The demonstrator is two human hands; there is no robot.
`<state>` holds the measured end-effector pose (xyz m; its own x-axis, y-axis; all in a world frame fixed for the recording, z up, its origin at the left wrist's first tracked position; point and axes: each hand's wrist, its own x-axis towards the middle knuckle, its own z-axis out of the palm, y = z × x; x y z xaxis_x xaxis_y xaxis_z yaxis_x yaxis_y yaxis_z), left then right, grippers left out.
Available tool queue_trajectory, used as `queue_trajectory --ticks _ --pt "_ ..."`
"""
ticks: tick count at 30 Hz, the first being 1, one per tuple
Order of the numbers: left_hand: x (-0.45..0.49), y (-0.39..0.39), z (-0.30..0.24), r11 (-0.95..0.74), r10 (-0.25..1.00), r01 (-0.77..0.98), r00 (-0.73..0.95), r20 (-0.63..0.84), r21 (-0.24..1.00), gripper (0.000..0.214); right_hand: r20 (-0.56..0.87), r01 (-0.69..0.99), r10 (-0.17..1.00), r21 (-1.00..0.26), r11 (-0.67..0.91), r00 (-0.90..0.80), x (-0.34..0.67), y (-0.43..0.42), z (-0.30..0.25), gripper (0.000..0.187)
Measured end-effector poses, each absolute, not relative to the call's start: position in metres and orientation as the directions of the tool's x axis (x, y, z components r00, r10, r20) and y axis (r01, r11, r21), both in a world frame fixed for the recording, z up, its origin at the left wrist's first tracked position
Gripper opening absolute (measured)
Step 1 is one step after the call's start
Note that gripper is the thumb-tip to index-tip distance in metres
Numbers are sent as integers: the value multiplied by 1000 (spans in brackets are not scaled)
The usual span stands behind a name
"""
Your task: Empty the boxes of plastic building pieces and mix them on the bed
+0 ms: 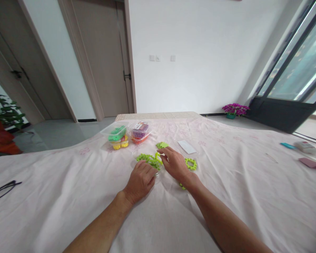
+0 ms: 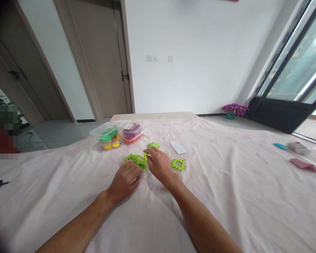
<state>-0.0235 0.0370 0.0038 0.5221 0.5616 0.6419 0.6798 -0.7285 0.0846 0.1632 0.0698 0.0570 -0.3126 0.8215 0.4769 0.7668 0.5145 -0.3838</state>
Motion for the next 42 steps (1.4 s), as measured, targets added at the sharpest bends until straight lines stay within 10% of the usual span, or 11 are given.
queue_trajectory --ticks 42 --pt "-21 39 2 -718 586 688 510 630 112 18 384 811 800 -182 556 -462 157 70 35 35"
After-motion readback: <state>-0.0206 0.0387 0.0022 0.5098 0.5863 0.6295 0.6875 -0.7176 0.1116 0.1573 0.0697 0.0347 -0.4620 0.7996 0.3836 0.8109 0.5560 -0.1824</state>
